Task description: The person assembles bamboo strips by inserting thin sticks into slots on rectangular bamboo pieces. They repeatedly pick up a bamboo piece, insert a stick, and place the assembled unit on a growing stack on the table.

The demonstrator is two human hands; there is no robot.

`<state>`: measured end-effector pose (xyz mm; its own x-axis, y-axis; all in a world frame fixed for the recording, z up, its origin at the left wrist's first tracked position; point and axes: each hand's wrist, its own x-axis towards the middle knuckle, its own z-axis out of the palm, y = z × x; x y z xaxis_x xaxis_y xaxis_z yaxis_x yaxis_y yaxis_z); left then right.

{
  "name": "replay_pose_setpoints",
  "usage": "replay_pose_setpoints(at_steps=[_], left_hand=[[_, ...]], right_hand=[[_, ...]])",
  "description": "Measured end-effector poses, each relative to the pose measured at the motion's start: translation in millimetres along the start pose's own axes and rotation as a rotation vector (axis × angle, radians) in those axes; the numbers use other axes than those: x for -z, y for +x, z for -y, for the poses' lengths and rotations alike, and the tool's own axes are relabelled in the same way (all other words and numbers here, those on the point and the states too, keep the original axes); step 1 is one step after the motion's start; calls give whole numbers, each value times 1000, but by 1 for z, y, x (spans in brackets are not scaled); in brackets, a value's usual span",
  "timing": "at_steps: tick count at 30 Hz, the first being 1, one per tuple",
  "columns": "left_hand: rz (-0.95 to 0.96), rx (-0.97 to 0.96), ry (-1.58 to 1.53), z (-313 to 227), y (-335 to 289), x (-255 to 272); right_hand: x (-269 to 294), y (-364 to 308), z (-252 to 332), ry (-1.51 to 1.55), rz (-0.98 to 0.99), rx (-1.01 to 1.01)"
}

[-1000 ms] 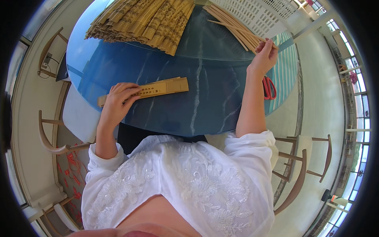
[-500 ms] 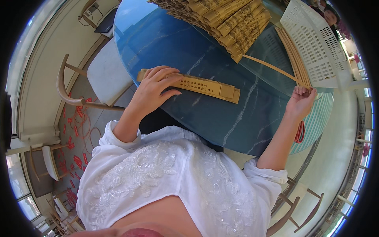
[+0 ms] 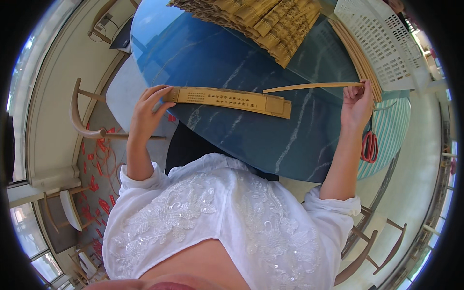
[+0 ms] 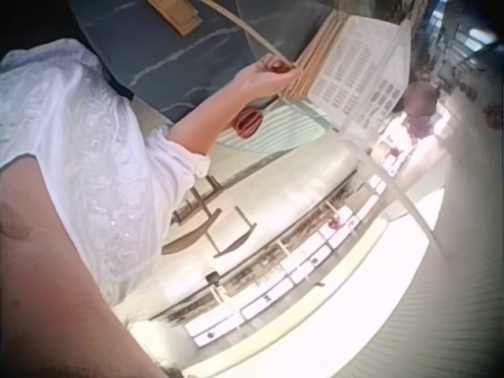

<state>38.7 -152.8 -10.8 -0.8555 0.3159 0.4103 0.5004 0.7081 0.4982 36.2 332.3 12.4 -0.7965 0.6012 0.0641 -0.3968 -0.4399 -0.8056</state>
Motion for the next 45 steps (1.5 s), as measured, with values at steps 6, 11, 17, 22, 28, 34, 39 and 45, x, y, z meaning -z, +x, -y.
replay_pose_setpoints(at_steps=[6, 11, 17, 22, 28, 34, 39, 45], left_hand=[[3, -74, -59, 8, 1, 3], [-100, -23, -85, 7, 1, 3], [-76, 132, -81, -7, 4, 8], [1, 159, -147, 1, 0, 3], [19, 117, -175, 3, 1, 5], [3, 166, -97, 8, 3, 10], [13, 174, -11, 18, 5, 12], [-179, -101, 252, -4, 22, -5]], right_hand=[[6, 2, 0, -9, 85, -23], [8, 4, 0, -2, 81, -32], [1, 0, -1, -5, 29, -46], [3, 2, -1, -10, 51, -42], [5, -1, 0, -16, 79, -26], [-2, -4, 2, -139, 34, 83], [-8, -6, 4, -153, -38, 127], [-7, -4, 6, -199, -48, 235]])
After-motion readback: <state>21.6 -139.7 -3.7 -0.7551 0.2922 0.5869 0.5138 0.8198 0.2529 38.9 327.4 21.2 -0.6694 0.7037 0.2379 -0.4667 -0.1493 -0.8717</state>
